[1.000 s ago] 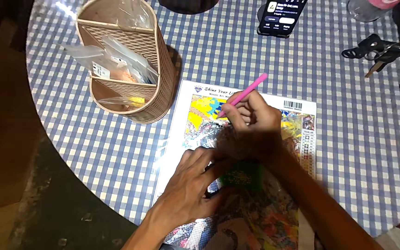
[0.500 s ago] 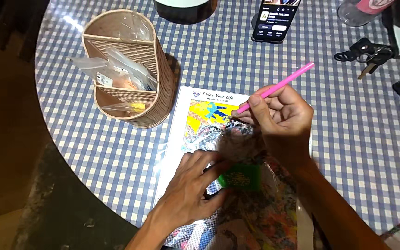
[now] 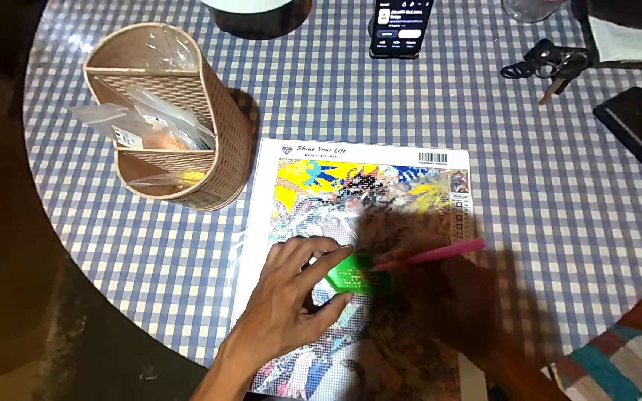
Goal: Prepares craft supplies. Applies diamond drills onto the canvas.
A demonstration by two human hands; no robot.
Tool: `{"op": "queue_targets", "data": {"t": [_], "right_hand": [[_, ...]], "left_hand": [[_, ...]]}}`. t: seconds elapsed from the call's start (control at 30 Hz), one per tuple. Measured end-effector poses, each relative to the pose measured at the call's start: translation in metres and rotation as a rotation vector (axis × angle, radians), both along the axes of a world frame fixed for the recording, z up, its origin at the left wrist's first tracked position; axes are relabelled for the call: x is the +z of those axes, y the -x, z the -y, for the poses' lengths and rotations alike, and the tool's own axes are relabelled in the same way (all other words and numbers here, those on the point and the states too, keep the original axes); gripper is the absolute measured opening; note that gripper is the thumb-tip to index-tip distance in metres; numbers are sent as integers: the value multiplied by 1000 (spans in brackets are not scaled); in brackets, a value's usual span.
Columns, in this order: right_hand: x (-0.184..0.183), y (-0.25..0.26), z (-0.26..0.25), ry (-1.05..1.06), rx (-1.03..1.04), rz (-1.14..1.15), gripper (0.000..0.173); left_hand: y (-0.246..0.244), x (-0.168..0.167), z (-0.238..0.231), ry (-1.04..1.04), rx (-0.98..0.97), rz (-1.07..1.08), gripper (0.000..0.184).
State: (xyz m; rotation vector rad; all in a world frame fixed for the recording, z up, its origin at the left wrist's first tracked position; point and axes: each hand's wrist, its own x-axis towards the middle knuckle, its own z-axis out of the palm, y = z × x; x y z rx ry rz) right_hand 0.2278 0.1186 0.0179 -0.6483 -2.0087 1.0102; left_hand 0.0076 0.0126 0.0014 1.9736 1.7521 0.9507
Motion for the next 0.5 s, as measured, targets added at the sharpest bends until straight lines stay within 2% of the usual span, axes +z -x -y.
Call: {"op": "queue_targets", "data": {"t": [0.23,0.5], "right_hand": [[-3,5,8,-131,71,33,20],[-7,6,10,-226,51,67,18]], "left_hand": [[2,0,1,9,0,-8,50],[1,0,2,19,8,-5,50]]}}
